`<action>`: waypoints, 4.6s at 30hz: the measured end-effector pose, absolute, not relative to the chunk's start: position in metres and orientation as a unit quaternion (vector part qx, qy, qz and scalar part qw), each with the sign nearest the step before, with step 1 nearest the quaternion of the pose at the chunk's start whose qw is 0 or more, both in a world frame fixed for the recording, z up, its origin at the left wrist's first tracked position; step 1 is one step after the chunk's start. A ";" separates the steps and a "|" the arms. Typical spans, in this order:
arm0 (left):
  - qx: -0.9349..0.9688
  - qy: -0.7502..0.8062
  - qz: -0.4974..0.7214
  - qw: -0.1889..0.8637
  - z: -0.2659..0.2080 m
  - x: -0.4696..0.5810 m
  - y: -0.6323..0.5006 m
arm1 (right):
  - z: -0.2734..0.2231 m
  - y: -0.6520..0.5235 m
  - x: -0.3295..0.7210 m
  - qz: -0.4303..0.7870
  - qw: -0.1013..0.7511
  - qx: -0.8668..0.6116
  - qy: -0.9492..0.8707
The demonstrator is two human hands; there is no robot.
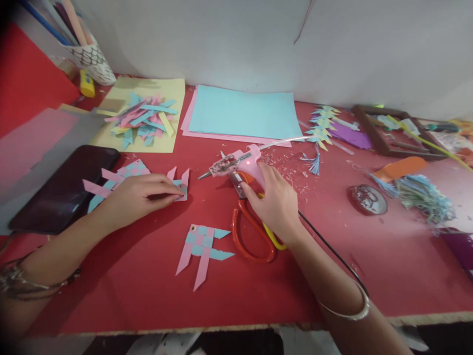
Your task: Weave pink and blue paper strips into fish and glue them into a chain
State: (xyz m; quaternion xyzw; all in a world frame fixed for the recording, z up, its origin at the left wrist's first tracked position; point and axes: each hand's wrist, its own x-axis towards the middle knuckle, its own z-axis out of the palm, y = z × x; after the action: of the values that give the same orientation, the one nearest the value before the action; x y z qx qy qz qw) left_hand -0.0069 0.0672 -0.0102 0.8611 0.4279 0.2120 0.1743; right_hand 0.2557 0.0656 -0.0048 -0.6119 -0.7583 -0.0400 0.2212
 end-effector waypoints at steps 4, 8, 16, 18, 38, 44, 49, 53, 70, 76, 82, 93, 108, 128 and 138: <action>0.863 0.424 0.218 0.167 -0.010 -0.007 0.067 | -0.005 0.066 0.256 -0.040 0.216 -0.617 -0.755; 0.867 0.417 0.226 0.154 -0.009 -0.007 0.066 | -0.005 0.065 0.256 -0.042 0.219 -0.618 -0.754; 0.876 0.400 0.224 0.150 -0.012 -0.008 0.067 | -0.005 0.066 0.257 -0.038 0.219 -0.620 -0.753; 0.875 0.403 0.221 0.153 -0.012 -0.008 0.067 | -0.005 0.066 0.257 -0.039 0.219 -0.619 -0.753; 0.870 0.410 0.212 0.173 -0.012 -0.008 0.067 | -0.007 0.068 0.258 -0.044 0.223 -0.617 -0.753; 0.867 0.413 0.209 0.186 -0.010 -0.007 0.066 | -0.006 0.067 0.258 -0.037 0.221 -0.617 -0.754; 0.864 0.419 0.201 0.193 -0.010 -0.008 0.067 | -0.006 0.067 0.257 -0.037 0.220 -0.622 -0.751; 0.864 0.421 0.193 0.196 -0.009 -0.008 0.066 | -0.005 0.067 0.257 -0.035 0.214 -0.624 -0.750; 0.830 0.542 0.108 0.073 -0.013 -0.021 0.071 | -0.001 0.081 0.273 -0.034 0.254 -0.654 -0.712; 0.829 0.536 0.127 0.099 -0.011 -0.019 0.069 | 0.003 0.093 0.298 -0.060 0.250 -0.696 -0.670; 0.801 0.552 0.166 0.161 -0.007 -0.016 0.067 | 0.008 0.099 0.323 -0.066 0.226 -0.755 -0.612; 0.705 0.599 0.280 0.255 0.002 -0.011 0.064 | 0.007 0.095 0.324 -0.056 0.145 -0.763 -0.628; 0.621 0.566 0.370 0.397 0.000 -0.001 0.058 | 0.014 0.090 0.318 -0.081 0.054 -0.759 -0.643; 0.545 0.509 0.421 0.516 -0.010 0.008 0.052 | 0.025 0.082 0.304 -0.149 0.155 -0.755 -0.620; 0.530 0.471 0.431 0.558 -0.013 0.011 0.050 | 0.011 0.078 0.279 0.028 0.335 -0.609 -0.718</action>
State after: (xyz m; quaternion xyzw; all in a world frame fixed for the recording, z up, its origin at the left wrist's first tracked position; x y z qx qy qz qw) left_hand 0.0109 0.0495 -0.0128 0.5303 0.4710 0.4313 0.5577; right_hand 0.2789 0.0783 0.0109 -0.6091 -0.7185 0.0277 0.3346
